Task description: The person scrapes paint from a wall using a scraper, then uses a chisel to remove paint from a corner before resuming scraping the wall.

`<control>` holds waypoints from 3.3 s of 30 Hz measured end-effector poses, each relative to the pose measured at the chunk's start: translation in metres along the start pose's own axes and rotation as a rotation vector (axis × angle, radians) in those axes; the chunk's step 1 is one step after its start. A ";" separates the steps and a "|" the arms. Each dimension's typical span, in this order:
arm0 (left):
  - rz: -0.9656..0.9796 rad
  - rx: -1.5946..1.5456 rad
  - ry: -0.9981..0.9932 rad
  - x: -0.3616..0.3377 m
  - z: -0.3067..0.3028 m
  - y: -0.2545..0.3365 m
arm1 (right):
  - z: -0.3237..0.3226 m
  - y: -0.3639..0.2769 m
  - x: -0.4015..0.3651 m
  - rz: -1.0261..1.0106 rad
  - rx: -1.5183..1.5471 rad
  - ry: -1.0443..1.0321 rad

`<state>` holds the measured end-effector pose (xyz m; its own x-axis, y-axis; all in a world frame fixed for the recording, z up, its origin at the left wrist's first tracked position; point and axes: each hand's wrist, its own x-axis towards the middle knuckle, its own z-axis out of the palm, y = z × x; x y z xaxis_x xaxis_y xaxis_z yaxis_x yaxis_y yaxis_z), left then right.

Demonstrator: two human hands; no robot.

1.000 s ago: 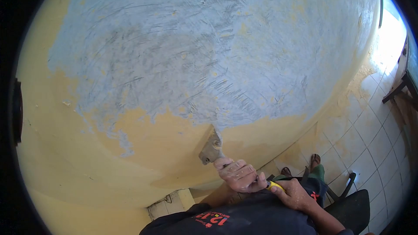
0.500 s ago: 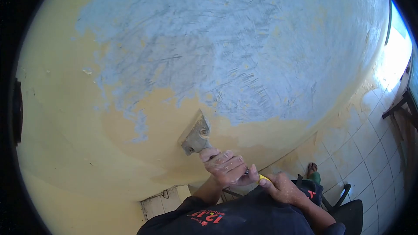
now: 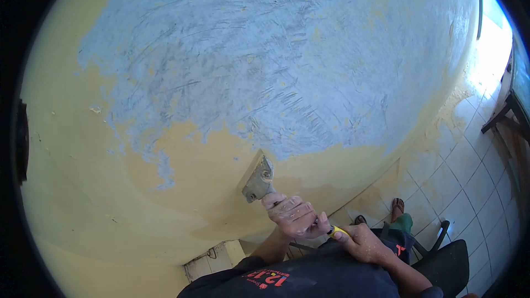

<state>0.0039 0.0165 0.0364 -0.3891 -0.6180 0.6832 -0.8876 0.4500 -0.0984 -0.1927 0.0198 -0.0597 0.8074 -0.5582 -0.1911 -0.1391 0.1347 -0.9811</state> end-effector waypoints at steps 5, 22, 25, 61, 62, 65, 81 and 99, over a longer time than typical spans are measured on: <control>0.040 0.049 -0.006 0.021 -0.020 -0.006 | -0.003 -0.027 0.005 -0.025 0.088 -0.091; 0.032 0.011 0.050 0.003 -0.017 0.016 | 0.010 0.000 -0.026 -0.105 0.088 -0.063; -0.016 -0.018 -0.024 -0.004 -0.013 0.019 | 0.009 -0.002 -0.027 -0.044 0.110 -0.058; 0.049 -0.013 0.001 0.008 -0.029 -0.005 | 0.027 -0.029 -0.011 -0.029 0.069 -0.024; 0.047 -0.009 0.006 0.009 -0.030 -0.005 | 0.027 -0.028 -0.010 -0.030 0.089 -0.034; 0.033 -0.031 -0.008 0.013 -0.033 -0.004 | 0.029 -0.025 -0.008 -0.014 0.084 -0.029; -0.009 0.004 0.018 0.007 -0.020 0.014 | 0.011 -0.023 -0.027 -0.010 0.007 -0.004; 0.110 0.145 0.175 0.020 -0.072 -0.005 | 0.019 -0.099 0.018 -0.197 -0.055 0.008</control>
<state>0.0180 0.0487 0.1021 -0.4480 -0.4440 0.7760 -0.8732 0.4036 -0.2732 -0.1534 0.0119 0.0345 0.8178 -0.5755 0.0044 -0.0103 -0.0222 -0.9997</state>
